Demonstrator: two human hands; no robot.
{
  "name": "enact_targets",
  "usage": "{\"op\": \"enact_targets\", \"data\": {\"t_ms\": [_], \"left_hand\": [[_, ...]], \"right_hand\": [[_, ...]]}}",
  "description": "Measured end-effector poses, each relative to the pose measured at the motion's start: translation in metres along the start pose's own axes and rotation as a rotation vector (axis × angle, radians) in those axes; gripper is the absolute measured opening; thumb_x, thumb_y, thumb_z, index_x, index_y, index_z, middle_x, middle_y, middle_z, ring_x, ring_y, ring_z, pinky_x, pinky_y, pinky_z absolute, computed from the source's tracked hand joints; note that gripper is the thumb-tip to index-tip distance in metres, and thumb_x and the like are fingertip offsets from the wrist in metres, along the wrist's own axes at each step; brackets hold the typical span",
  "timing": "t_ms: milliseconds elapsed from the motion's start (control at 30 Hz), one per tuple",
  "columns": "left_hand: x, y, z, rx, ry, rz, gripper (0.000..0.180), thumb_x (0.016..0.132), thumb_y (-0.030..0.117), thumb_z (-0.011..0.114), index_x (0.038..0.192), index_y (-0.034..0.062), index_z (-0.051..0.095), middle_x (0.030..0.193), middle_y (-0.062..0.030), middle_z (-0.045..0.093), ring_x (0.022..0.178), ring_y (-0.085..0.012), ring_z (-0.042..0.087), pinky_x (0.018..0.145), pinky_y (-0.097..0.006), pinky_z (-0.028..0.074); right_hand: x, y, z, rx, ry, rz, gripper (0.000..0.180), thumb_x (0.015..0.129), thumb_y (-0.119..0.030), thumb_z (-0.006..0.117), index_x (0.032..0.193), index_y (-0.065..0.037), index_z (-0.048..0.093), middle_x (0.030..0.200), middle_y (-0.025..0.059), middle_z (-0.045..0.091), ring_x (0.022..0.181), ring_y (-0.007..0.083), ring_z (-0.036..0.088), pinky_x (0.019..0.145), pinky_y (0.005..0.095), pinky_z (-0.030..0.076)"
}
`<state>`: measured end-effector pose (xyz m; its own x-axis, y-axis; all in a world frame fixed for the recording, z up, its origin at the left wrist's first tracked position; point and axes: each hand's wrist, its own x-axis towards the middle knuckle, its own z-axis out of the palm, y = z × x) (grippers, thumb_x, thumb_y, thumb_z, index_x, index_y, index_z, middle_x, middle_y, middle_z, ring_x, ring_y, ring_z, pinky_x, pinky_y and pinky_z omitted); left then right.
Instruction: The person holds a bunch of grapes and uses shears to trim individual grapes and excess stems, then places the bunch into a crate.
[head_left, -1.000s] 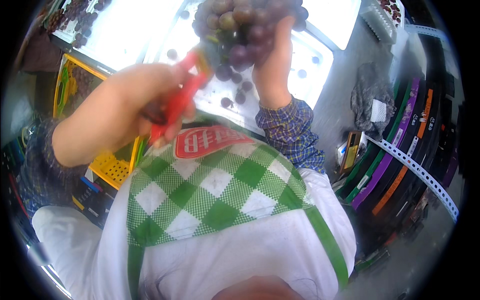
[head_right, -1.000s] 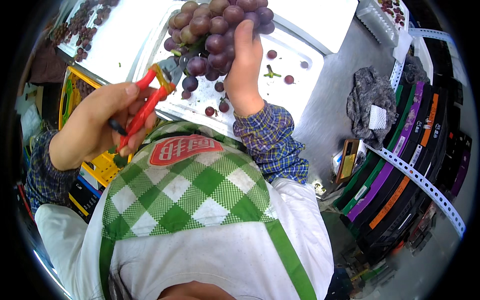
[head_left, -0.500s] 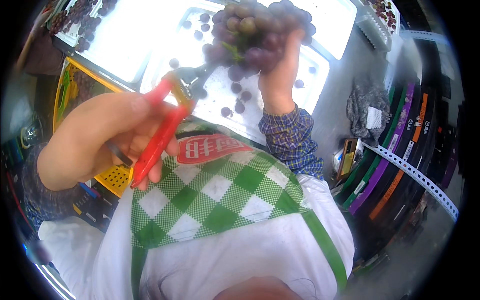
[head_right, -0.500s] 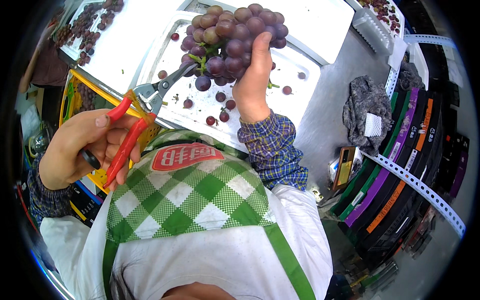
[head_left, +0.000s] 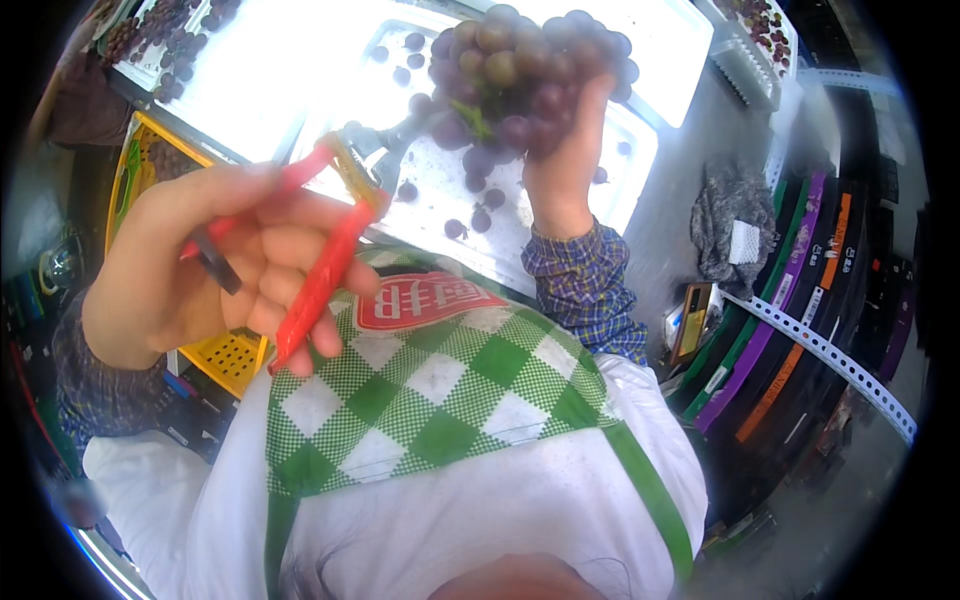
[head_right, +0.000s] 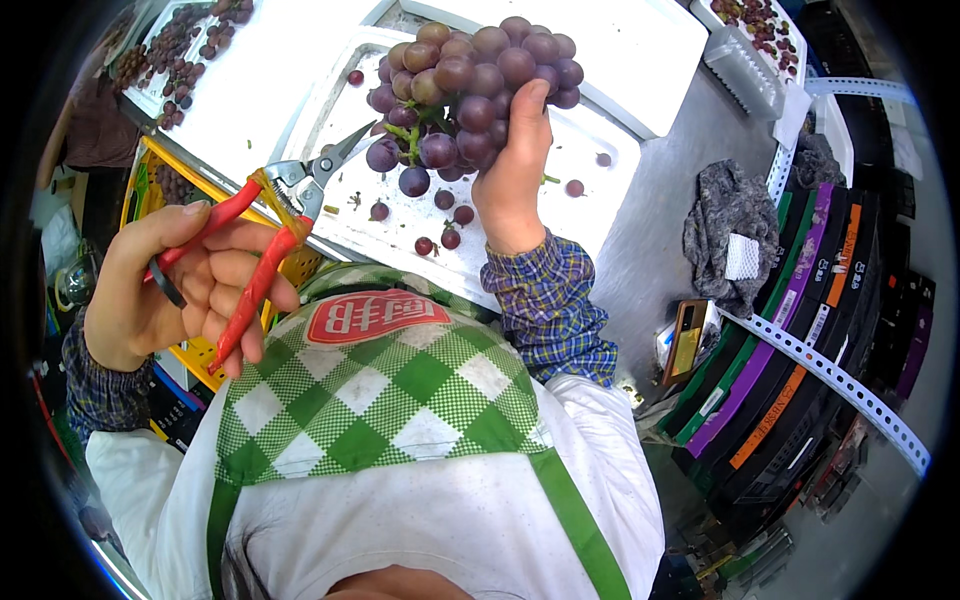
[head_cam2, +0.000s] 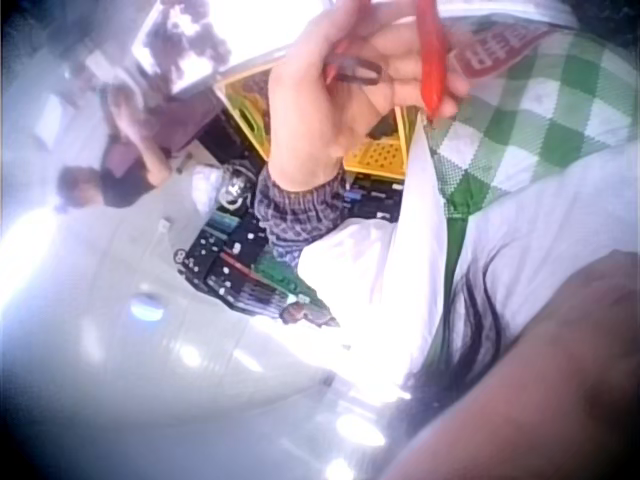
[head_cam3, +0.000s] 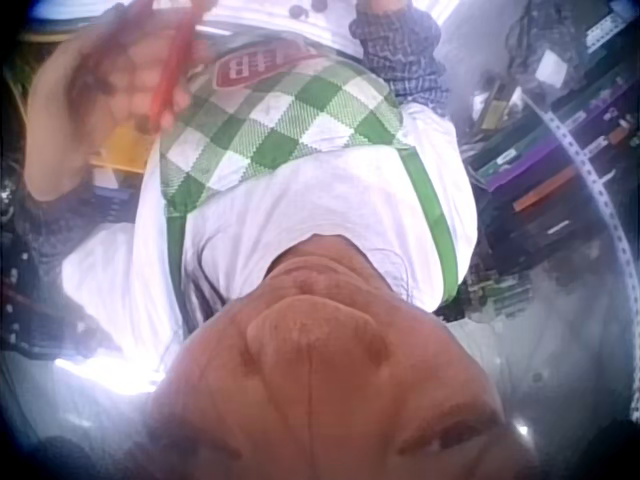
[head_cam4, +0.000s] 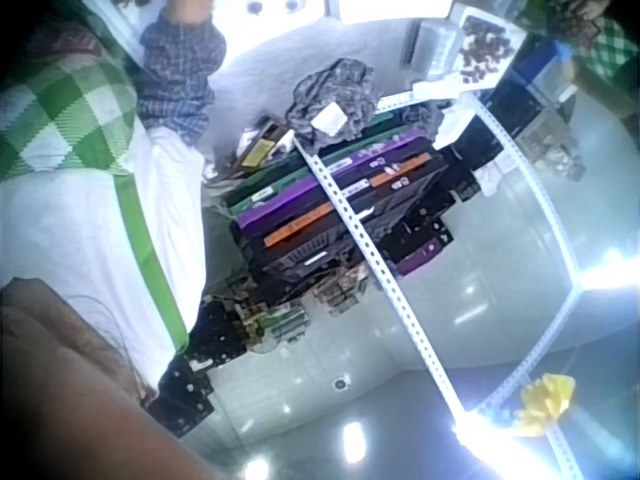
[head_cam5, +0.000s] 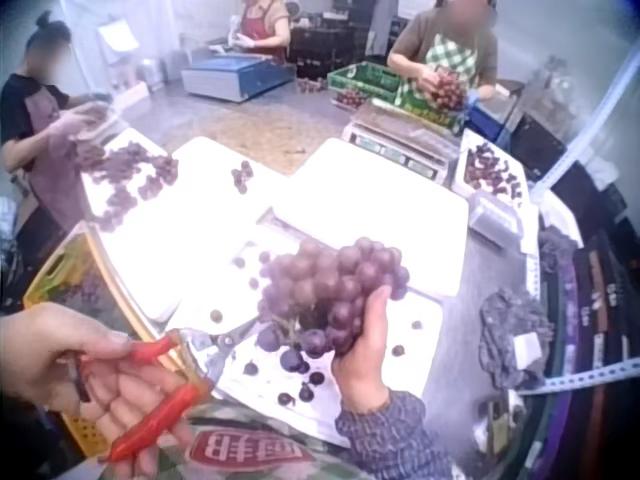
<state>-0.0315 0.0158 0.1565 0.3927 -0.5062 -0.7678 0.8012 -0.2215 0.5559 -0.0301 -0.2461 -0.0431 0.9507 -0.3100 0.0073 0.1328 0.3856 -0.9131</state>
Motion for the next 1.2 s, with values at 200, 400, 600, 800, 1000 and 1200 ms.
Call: {"op": "enact_targets", "data": {"t_ms": [200,400,600,800,1000,1200], "left_hand": [[0.003,0.003,-0.005,0.002,0.011,0.006,0.070,0.100,0.046,0.028,0.133,-0.0114,0.049,0.105,-0.0313,0.068,0.070,-0.0331,0.072,0.059,-0.037,0.062],[0.007,0.001,-0.009,0.054,0.003,0.028,0.071,0.100,0.046,0.029,0.130,-0.0137,0.050,0.099,-0.0295,0.069,0.063,-0.0311,0.071,0.056,-0.034,0.061],[0.006,0.005,-0.023,0.308,-0.116,0.091,0.063,0.100,0.043,0.040,0.126,-0.0116,0.055,0.093,-0.0218,0.070,0.062,-0.0235,0.070,0.053,-0.029,0.058],[0.003,0.010,-0.024,0.927,0.121,0.279,0.049,0.098,0.031,0.052,0.129,-0.0071,0.056,0.101,-0.0180,0.069,0.085,-0.0227,0.068,0.076,-0.032,0.054],[-0.008,0.003,-0.024,1.649,0.329,0.610,0.054,0.091,0.013,0.058,0.140,-0.0065,0.047,0.124,-0.0248,0.058,0.111,-0.0384,0.056,0.100,-0.042,0.044],[-0.005,-0.001,-0.029,1.743,0.325,0.497,0.058,0.089,0.007,0.059,0.143,-0.0053,0.044,0.134,-0.0238,0.051,0.121,-0.0394,0.050,0.105,-0.044,0.040]], "right_hand": [[-0.001,-0.001,0.001,0.038,-0.007,-0.001,0.066,0.101,-0.066,0.033,0.148,-0.020,0.041,0.132,0.0019,0.057,0.117,0.0172,0.057,0.089,0.0305,0.050],[-0.003,-0.003,-0.001,0.031,-0.016,0.008,0.065,0.102,-0.064,0.033,0.148,-0.019,0.042,0.133,0.0019,0.057,0.118,0.0173,0.056,0.095,0.0306,0.048],[-0.004,-0.006,0.001,0.060,-0.006,0.017,0.064,0.103,-0.063,0.033,0.148,-0.018,0.042,0.132,0.0022,0.056,0.119,0.0173,0.056,0.095,0.0304,0.048],[-0.004,-0.006,0.001,0.049,-0.020,0.013,0.064,0.103,-0.062,0.034,0.148,-0.017,0.041,0.133,0.0036,0.056,0.121,0.0185,0.056,0.098,0.0318,0.048],[-0.003,-0.005,0.000,0.038,-0.038,0.038,0.064,0.103,-0.062,0.035,0.148,-0.017,0.041,0.135,0.0042,0.056,0.122,0.0191,0.055,0.100,0.0332,0.046],[-0.005,-0.006,0.001,0.030,-0.054,0.030,0.064,0.103,-0.061,0.035,0.148,-0.017,0.041,0.137,0.0041,0.054,0.124,0.0193,0.054,0.102,0.0337,0.045]]}}
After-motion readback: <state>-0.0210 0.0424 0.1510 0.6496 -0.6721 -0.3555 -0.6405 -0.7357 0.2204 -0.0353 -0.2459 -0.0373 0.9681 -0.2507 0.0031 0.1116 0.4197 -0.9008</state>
